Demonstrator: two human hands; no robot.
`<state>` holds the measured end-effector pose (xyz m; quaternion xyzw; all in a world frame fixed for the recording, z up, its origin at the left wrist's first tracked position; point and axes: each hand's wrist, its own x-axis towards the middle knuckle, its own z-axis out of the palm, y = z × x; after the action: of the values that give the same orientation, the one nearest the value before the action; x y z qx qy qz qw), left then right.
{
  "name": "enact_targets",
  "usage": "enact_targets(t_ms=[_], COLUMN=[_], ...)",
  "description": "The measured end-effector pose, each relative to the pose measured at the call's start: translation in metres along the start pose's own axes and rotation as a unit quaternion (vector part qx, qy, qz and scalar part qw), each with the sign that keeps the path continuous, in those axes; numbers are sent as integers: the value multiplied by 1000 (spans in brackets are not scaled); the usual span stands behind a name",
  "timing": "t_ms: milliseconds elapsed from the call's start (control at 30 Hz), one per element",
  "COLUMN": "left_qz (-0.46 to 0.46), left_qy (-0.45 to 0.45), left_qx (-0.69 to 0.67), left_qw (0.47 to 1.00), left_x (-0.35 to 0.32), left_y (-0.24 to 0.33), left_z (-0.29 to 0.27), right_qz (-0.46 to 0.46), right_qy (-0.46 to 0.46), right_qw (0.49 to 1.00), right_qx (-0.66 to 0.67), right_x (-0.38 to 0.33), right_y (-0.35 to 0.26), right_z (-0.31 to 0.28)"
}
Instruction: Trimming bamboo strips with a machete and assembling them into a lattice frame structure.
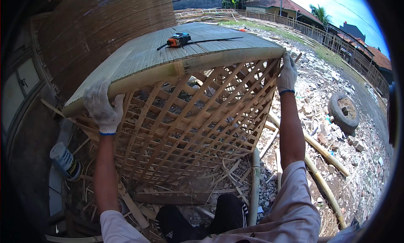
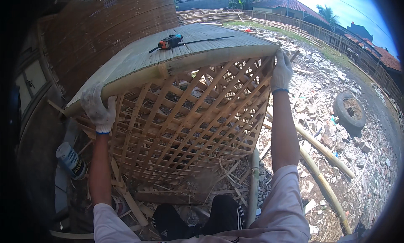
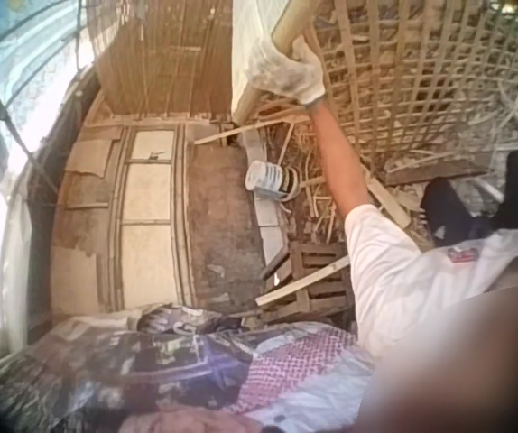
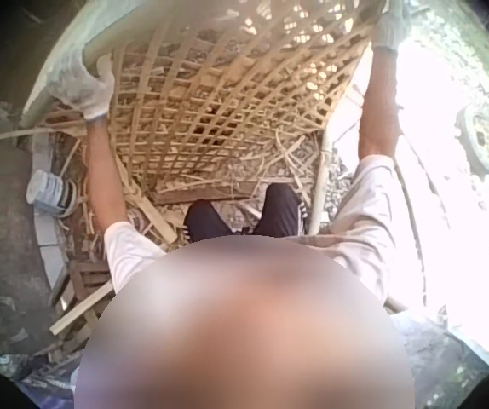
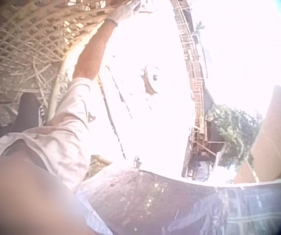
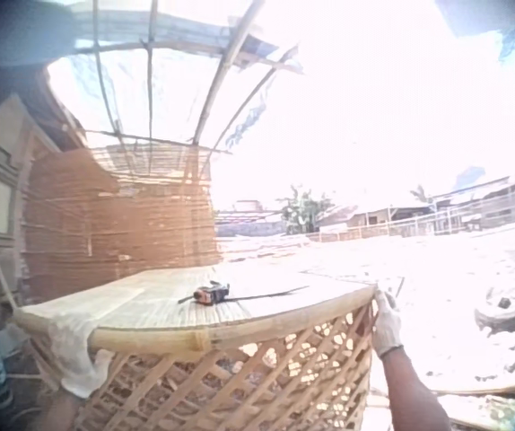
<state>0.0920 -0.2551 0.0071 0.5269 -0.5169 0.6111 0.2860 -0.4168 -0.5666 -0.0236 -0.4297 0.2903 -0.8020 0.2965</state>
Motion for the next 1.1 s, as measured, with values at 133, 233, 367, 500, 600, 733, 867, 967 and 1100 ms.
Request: enact_targets(t_ms=[133, 233, 367, 500, 600, 733, 867, 967, 1100], left_qz=[4, 4, -2, 3, 10, 1, -8, -1, 7], left_qy=[-6, -9, -14, -2, -4, -21, -19, -12, -2], left_qx=[-10, -3, -8, -3, -6, 13, 16, 0, 5], left_qw=[1000, 1000, 1000, 1000, 1000, 1000, 1000, 1000, 1000], left_x=[-2, -1, -1, 3, -1, -5, -4, 0, 2], left_y=[3, -5, -1, 3, 2, -5, -3, 5, 5], left_z=[3, -1, 6, 4, 4, 1, 1, 6, 5], right_qz=[24, 41, 39, 48, 40, 37, 33, 18, 17], right_qy=[4, -13, -33, -31, -41, -38, -27, -30, -48], right_qw=[999, 999, 999, 998, 998, 998, 997, 997, 997], right_qx=[-25, 17, -13, -15, -26, -25, -57, -72, -64], right_x=[-3, -4, 6, 8, 10, 2, 5, 8, 5], right_y=[-14, -14, -14, -15, -10, -13, -10, -5, -3], right_z=[-5, 0, -12, -14, -14, -2, -5, -11, -9])
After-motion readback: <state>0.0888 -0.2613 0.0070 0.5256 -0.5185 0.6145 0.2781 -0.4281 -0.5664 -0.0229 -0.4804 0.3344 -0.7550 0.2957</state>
